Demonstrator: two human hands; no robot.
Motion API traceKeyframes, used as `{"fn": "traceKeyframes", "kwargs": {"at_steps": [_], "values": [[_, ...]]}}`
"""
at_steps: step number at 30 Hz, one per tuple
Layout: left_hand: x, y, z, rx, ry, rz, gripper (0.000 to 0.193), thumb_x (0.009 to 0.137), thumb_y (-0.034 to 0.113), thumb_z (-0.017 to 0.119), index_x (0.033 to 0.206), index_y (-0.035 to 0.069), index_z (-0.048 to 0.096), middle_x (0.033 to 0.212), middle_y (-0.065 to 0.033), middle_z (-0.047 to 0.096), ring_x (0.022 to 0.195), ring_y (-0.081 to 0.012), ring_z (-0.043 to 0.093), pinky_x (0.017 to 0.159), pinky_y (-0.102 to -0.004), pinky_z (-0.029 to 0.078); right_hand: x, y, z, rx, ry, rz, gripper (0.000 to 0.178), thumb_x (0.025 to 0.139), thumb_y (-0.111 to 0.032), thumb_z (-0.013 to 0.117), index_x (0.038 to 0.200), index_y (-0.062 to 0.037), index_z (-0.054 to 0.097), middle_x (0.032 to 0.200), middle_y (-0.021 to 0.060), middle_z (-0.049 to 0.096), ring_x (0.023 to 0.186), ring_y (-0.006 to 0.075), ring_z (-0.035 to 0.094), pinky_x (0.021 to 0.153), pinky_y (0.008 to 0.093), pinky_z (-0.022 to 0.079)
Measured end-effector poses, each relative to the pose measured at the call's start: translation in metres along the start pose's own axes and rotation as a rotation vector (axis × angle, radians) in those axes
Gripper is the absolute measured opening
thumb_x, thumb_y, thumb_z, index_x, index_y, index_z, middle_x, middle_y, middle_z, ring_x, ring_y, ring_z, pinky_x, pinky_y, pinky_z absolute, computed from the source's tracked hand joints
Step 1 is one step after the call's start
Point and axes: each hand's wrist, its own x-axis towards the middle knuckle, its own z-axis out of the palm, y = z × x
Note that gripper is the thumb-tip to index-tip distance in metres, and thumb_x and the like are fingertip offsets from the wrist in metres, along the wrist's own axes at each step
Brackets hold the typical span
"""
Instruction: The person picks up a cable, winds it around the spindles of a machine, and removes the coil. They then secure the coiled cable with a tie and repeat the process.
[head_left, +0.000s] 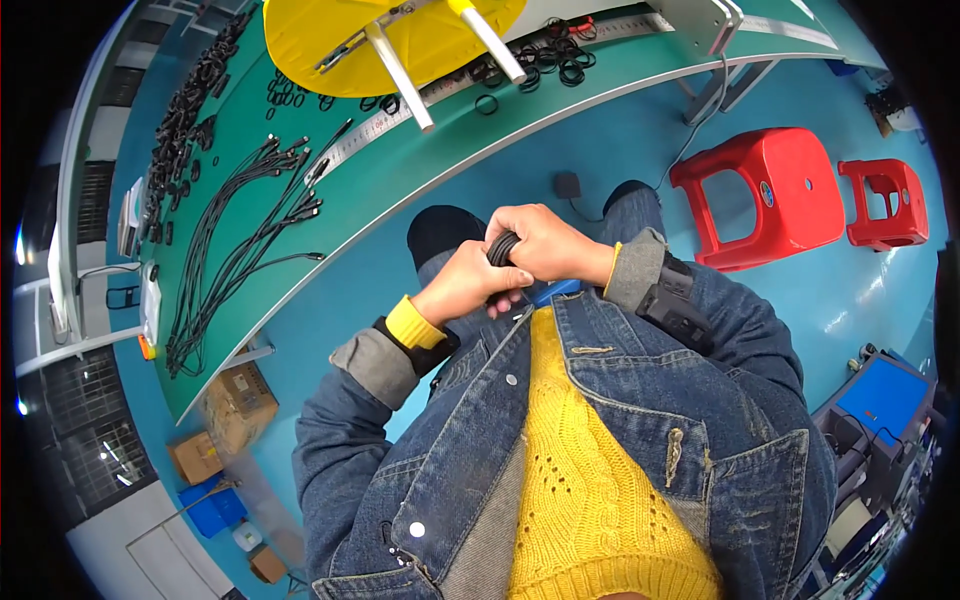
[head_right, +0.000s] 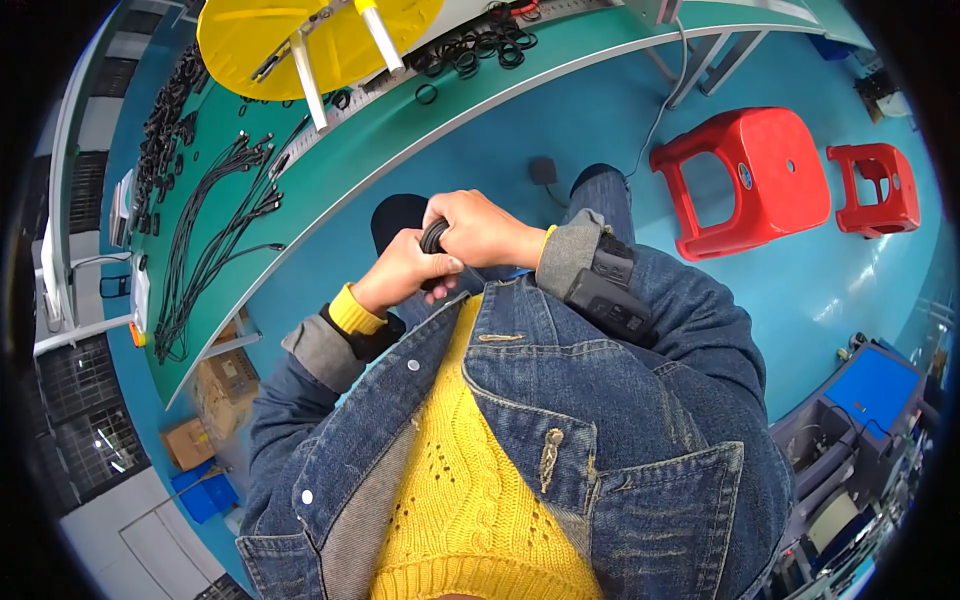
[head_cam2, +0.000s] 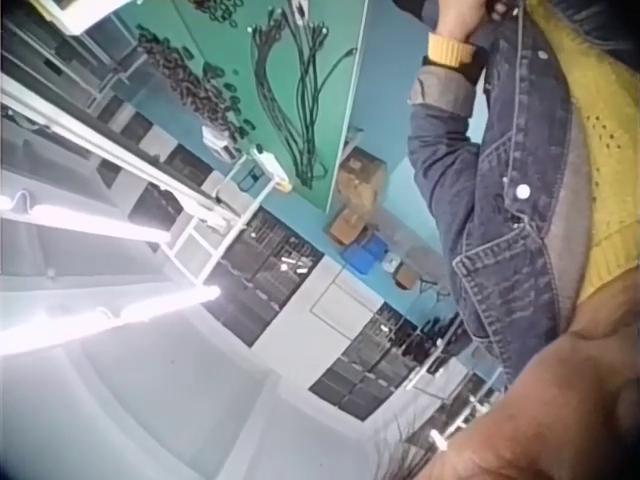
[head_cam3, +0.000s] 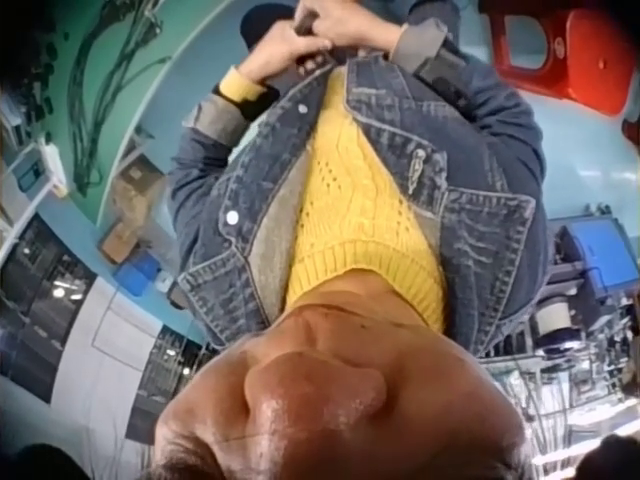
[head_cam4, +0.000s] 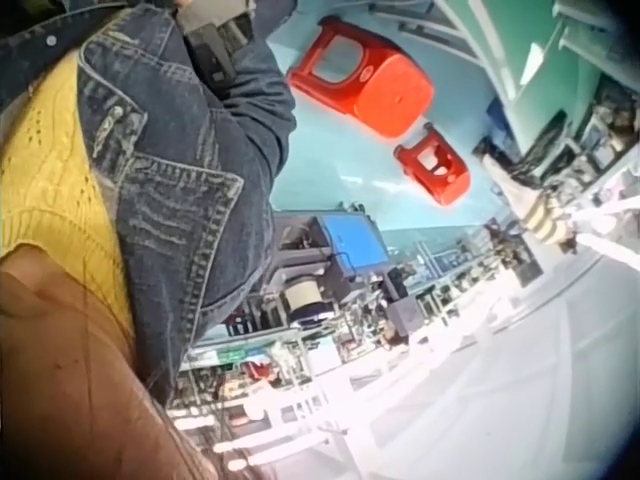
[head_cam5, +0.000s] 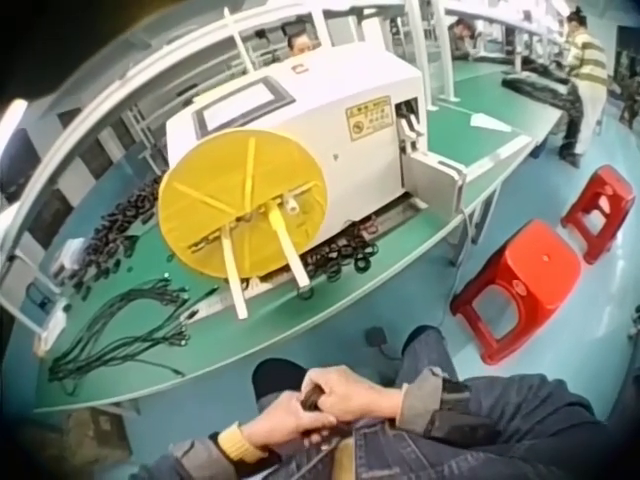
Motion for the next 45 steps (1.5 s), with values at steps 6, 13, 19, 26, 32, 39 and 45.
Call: {"fn": "traceKeyframes", "kwargs": {"at_steps": [6,13,19,26,32,39,45], "values": [[0.0,0.0,-0.012,-0.372,-0.161,-0.219,0.013,0.082,0.013,0.057,0.088,0.002,0.055,0.068,-0.002,0.054,0.05,-0.006,0.047,0.037,-0.0187,0.034,0.013,0.006,0.005,-0.169,-0.105,0.089,0.019,0.068,-0.009,0.051,0.079,0.0018,0.062,0.072,0.0228,0.061,0.07,0.0369,0.06,0.062,0.0426,0.046],[0.008,-0.025,-0.015,-0.437,-0.139,-0.236,0.009,0.082,0.012,0.054,0.087,0.004,0.053,0.065,0.0,0.048,0.053,-0.0049,0.044,0.039,-0.0177,0.033,0.016,0.014,0.011,-0.283,-0.034,0.036,0.022,0.07,-0.017,0.058,0.085,-0.0021,0.062,0.075,0.0207,0.062,0.073,0.0354,0.06,0.064,0.0432,0.047],[-0.001,-0.033,-0.021,-0.564,0.059,-0.122,0.007,0.081,0.01,0.053,0.085,0.004,0.051,0.066,-0.0003,0.049,0.056,-0.006,0.046,0.043,-0.0188,0.037,0.032,-0.012,-0.036,-0.505,0.112,-0.294,0.02,0.074,-0.021,0.062,0.086,-0.0056,0.061,0.076,0.0136,0.06,0.07,0.0309,0.059,0.061,0.0383,0.047],[0.005,-0.001,-0.021,-0.367,0.335,0.301,0.01,0.083,0.011,0.054,0.09,0.004,0.053,0.068,-0.0009,0.05,0.057,-0.0082,0.048,0.047,-0.0218,0.041,0.077,0.004,-0.059,-0.778,0.509,-0.413,0.015,0.076,-0.017,0.064,0.085,-0.0054,0.061,0.075,0.0078,0.057,0.069,0.0213,0.058,0.059,0.0313,0.046],[0.005,0.007,-0.021,-0.456,0.434,0.482,0.011,0.085,0.012,0.054,0.091,0.002,0.055,0.069,-0.0017,0.052,0.058,-0.0081,0.049,0.047,-0.0221,0.042,0.04,-0.019,-0.028,0.447,0.083,0.114,0.016,0.082,-0.018,0.062,0.078,-0.0024,0.059,0.076,-0.0002,0.055,0.068,0.0103,0.052,0.058,0.0255,0.043],[0.001,-0.001,-0.028,-0.25,0.402,0.378,0.012,0.085,0.012,0.055,0.091,0.001,0.055,0.069,-0.0019,0.052,0.056,-0.0083,0.05,0.045,-0.0215,0.042,-0.002,-0.023,-0.016,0.639,-0.045,-0.079,0.019,0.088,-0.019,0.055,0.085,-0.0007,0.06,0.076,0.0002,0.058,0.066,0.0055,0.051,0.053,0.0183,0.041],[0.006,-0.005,-0.016,-0.291,0.253,0.376,0.011,0.084,0.013,0.056,0.085,0.002,0.055,0.065,-0.0015,0.052,0.052,-0.0079,0.049,0.044,-0.0217,0.042,-0.019,-0.018,-0.036,0.685,-0.179,0.225,0.02,0.085,-0.016,0.058,0.099,-0.0013,0.061,0.071,0.0002,0.059,0.06,0.007,0.054,0.054,0.0189,0.045]]}}
